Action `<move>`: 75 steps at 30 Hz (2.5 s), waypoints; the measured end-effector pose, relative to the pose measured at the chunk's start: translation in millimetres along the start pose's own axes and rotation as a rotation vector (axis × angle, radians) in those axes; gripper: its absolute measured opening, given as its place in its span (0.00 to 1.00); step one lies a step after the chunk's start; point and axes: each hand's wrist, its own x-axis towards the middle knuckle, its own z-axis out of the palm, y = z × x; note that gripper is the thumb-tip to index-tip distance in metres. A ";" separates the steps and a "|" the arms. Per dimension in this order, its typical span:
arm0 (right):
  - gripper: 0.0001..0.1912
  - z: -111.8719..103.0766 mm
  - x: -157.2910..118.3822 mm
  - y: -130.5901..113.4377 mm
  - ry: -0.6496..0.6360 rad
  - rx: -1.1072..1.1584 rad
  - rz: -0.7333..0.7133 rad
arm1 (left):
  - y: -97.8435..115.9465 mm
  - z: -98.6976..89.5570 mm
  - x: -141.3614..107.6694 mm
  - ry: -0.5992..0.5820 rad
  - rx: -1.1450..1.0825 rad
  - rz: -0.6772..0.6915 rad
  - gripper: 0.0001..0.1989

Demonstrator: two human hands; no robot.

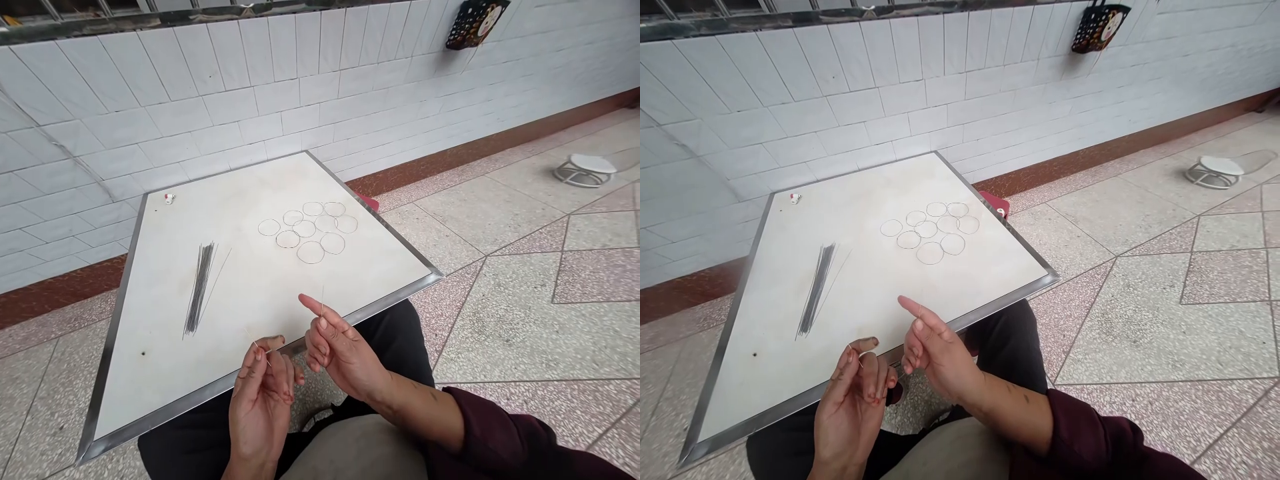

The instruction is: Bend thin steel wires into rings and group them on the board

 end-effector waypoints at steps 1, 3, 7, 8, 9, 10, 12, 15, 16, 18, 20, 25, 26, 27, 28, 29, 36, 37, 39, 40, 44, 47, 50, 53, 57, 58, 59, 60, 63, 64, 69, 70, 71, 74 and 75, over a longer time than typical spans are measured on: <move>0.25 -1.1 -0.9 -1.3 -0.030 -0.024 0.002 | 2.3 -2.1 -1.2 -0.024 0.023 -0.022 0.10; 0.25 -4.3 -2.4 -3.8 -0.091 -0.071 0.018 | 7.0 -7.1 -3.5 -0.060 0.069 -0.066 0.10; 0.24 -10.1 -4.4 -9.5 -0.179 -0.141 0.084 | 15.4 -15.6 -8.7 -0.089 0.162 -0.144 0.10; 0.23 -10.9 -4.9 -11.2 -0.195 -0.146 0.098 | 16.8 -16.5 -10.1 -0.091 0.170 -0.151 0.11; 0.23 -11.4 -5.4 -13.0 -0.212 -0.148 0.108 | 17.9 -16.8 -11.4 -0.093 0.170 -0.153 0.11; 0.24 -11.7 -6.0 -14.9 -0.230 -0.148 0.118 | 18.6 -16.4 -12.7 -0.097 0.164 -0.153 0.12; 0.25 -11.9 -7.5 -18.6 -0.269 -0.157 0.130 | 19.7 -14.0 -15.0 -0.118 0.159 -0.167 0.13; 0.27 -10.6 -10.1 -23.3 -0.320 -0.196 0.150 | 21.5 -8.4 -17.6 -0.151 0.174 -0.216 0.10; 0.28 -9.7 -10.8 -24.4 -0.327 -0.209 0.150 | 22.3 -6.6 -18.2 -0.153 0.181 -0.233 0.09; 0.26 -7.0 -11.9 -25.9 -0.312 -0.232 0.128 | 24.4 -4.0 -19.2 -0.155 0.190 -0.259 0.08; 0.21 -3.9 -12.7 -26.1 -0.277 -0.258 0.078 | 26.6 -2.9 -20.2 -0.149 0.192 -0.279 0.08; 0.17 0.9 -14.6 -23.4 -0.266 -0.365 -0.002 | 29.5 -5.4 -22.6 -0.119 0.241 -0.286 0.10; 0.17 1.2 -15.0 -23.1 -0.279 -0.389 -0.006 | 29.3 -6.1 -23.0 -0.119 0.254 -0.285 0.10; 0.17 1.2 -15.4 -23.2 -0.291 -0.418 -0.011 | 29.0 -6.6 -23.4 -0.119 0.266 -0.286 0.11; 0.17 1.2 -15.8 -23.7 -0.297 -0.458 -0.019 | 28.7 -6.8 -23.9 -0.125 0.273 -0.288 0.12; 0.17 1.0 -16.3 -24.6 -0.299 -0.508 -0.031 | 28.6 -6.8 -24.3 -0.135 0.276 -0.293 0.12; 0.19 -4.1 -23.2 -31.1 -0.336 -0.895 -0.156 | 35.5 -1.7 -27.5 -0.161 0.270 -0.398 0.11; 0.20 -5.4 -24.1 -30.9 -0.352 -0.932 -0.160 | 36.8 -1.1 -27.3 -0.154 0.268 -0.416 0.11; 0.22 -7.7 -25.1 -29.5 -0.383 -0.999 -0.180 | 38.9 -0.1 -26.5 -0.143 0.264 -0.446 0.10; 0.24 -8.6 -25.1 -28.7 -0.394 -1.034 -0.198 | 39.6 0.2 -26.0 -0.149 0.266 -0.458 0.10; 0.25 -9.0 -22.6 -27.4 -0.431 -1.147 -0.327 | 40.3 0.7 -24.9 -0.210 0.302 -0.497 0.09; 0.23 -6.2 -19.7 -30.0 -0.461 -1.163 -0.403 | 39.1 0.0 -24.7 -0.213 0.303 -0.505 0.09; 0.23 -3.7 -17.5 -33.3 -0.486 -1.192 -0.409 | 37.5 -1.2 -23.8 -0.202 0.293 -0.532 0.10; 0.22 -3.8 -16.6 -34.7 -0.510 -1.211 -0.424 | 36.4 -2.3 -22.5 -0.184 0.289 -0.556 0.09; 0.20 -6.9 -17.9 -35.0 -0.525 -1.171 -0.313 | 36.0 -3.4 -21.9 -0.189 0.307 -0.577 0.09; 0.19 -7.6 -18.3 -35.4 -0.537 -1.148 -0.253 | 36.3 -3.5 -21.9 -0.194 0.313 -0.582 0.09; 0.19 -8.0 -18.6 -35.9 -0.550 -1.128 -0.199 | 36.9 -3.5 -22.1 -0.198 0.318 -0.585 0.09; 0.18 -8.2 -18.6 -36.4 -0.561 -1.120 -0.155 | 37.6 -3.2 -22.3 -0.199 0.322 -0.588 0.10; 0.17 -8.3 -17.1 -37.2 -0.585 -1.142 -0.137 | 40.2 -1.8 -23.0 -0.183 0.339 -0.620 0.10; 0.15 -8.6 -16.2 -36.8 -0.597 -1.143 -0.160 | 40.8 -1.6 -23.2 -0.177 0.344 -0.638 0.10; 0.12 -13.8 -13.6 -32.8 -0.634 -1.086 -0.278 | 38.7 -5.3 -23.6 -0.188 0.338 -0.647 0.11; 0.13 -15.0 -13.7 -32.2 -0.635 -1.073 -0.286 | 37.9 -6.6 -23.7 -0.190 0.338 -0.643 0.12; 0.13 -15.8 -13.9 -31.7 -0.639 -1.062 -0.291 | 37.3 -7.8 -23.7 -0.191 0.339 -0.644 0.12; 0.13 -16.0 -14.3 -30.7 -0.633 -1.067 -0.307 | 37.1 -9.7 -24.1 -0.198 0.347 -0.655 0.13; 0.13 -15.6 -14.3 -30.5 -0.627 -1.083 -0.309 | 37.5 -9.8 -24.2 -0.202 0.353 -0.661 0.13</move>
